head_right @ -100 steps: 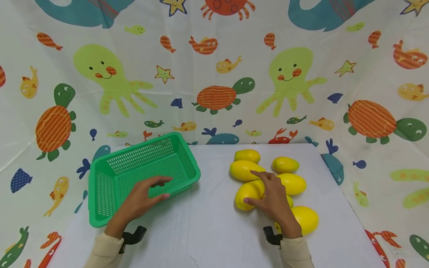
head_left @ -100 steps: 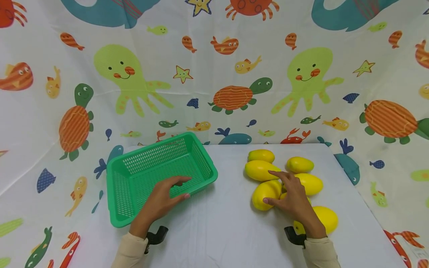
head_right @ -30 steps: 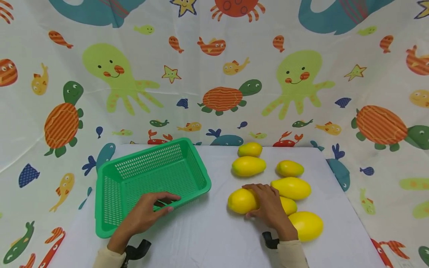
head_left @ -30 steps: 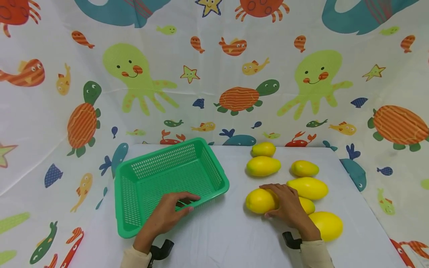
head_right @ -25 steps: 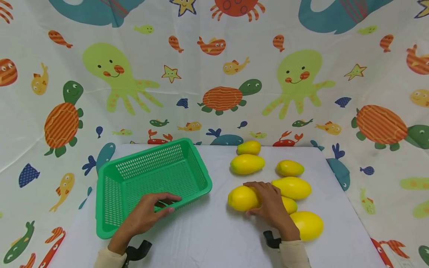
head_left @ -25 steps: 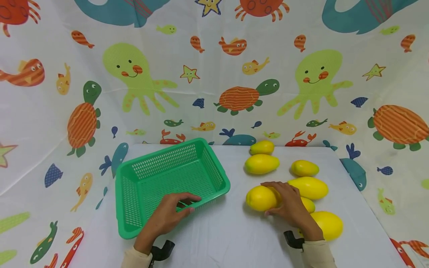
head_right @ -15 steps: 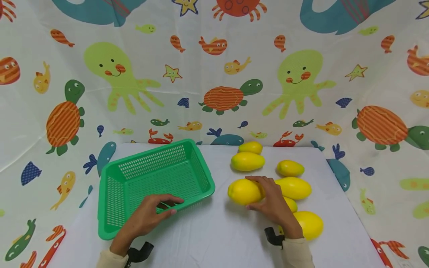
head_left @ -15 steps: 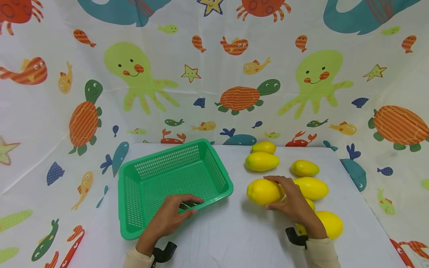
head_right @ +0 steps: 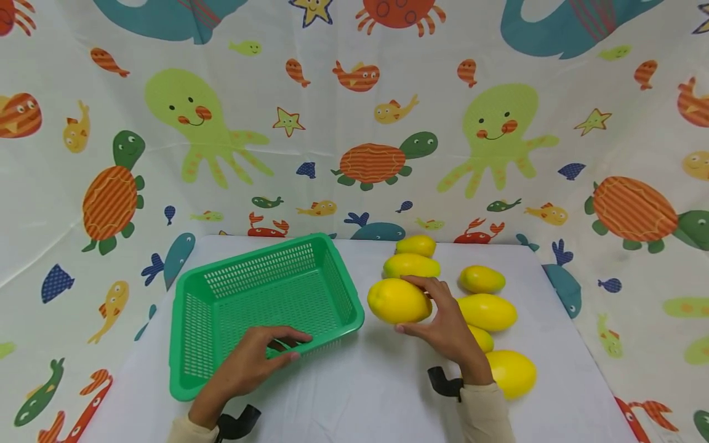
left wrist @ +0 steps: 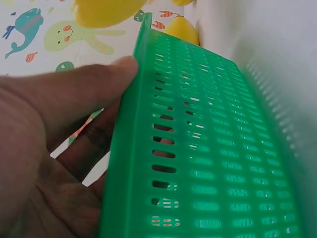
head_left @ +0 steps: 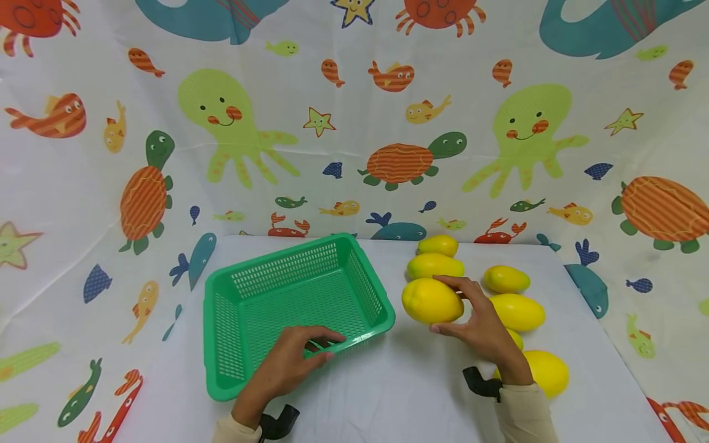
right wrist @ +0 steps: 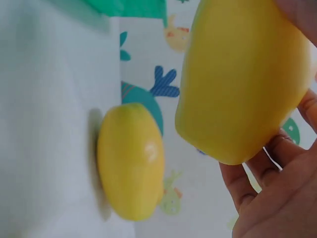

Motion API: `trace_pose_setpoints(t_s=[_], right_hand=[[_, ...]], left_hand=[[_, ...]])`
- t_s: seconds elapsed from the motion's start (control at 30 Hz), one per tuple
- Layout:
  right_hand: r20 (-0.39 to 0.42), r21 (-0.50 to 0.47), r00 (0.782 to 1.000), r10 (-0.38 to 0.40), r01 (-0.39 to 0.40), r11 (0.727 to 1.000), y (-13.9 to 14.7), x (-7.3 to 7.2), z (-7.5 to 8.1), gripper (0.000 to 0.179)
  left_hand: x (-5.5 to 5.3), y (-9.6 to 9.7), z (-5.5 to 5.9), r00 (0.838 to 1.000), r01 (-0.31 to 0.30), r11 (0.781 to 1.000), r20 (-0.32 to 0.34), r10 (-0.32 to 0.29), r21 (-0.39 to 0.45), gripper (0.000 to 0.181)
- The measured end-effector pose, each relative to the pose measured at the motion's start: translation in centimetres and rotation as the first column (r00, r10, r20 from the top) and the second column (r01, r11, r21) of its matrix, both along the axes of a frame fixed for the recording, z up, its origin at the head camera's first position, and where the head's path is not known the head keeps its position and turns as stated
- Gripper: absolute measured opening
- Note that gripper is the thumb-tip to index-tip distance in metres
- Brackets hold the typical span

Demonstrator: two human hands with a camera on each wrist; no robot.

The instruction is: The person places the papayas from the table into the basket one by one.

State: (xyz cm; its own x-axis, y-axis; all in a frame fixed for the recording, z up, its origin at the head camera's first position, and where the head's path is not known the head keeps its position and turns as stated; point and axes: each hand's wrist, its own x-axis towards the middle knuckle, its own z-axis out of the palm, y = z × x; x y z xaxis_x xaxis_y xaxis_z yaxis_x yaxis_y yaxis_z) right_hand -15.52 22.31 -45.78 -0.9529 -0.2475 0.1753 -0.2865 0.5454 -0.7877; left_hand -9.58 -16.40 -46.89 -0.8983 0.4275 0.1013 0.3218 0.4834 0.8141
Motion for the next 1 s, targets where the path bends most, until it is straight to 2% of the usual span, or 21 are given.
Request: trace_pose_setpoints(t_s=[0.27,0.5,0.73,1.0], right_hand=[[0.016,-0.067,1.0,0.023,-0.022,0.998,-2.0,-0.5,1.4,0.085],[-0.017,-0.105,0.997,0.071,-0.073,0.992,-3.7,-1.2,2.4,0.084],[-0.06,-0.114,0.991,0.12,-0.126,0.985,-5.3,-1.7,2.9,0.084],[-0.082,-0.116,0.981,0.175,-0.184,0.976,-6.9,-2.1,3.7,0.084]], left_hand=[[0.3,0.4,0.2,1.0,0.009,1.0,0.02,-0.009,-0.001,0.028],[0.8,0.9,0.2,0.999,0.016,1.0,0.031,-0.016,-0.002,0.027],[1.3,1.3,0.4,0.999,0.021,1.0,0.038,-0.021,0.001,0.028],[1.4,1.9,0.4,0.999,0.045,0.999,0.026,-0.045,0.01,0.028]])
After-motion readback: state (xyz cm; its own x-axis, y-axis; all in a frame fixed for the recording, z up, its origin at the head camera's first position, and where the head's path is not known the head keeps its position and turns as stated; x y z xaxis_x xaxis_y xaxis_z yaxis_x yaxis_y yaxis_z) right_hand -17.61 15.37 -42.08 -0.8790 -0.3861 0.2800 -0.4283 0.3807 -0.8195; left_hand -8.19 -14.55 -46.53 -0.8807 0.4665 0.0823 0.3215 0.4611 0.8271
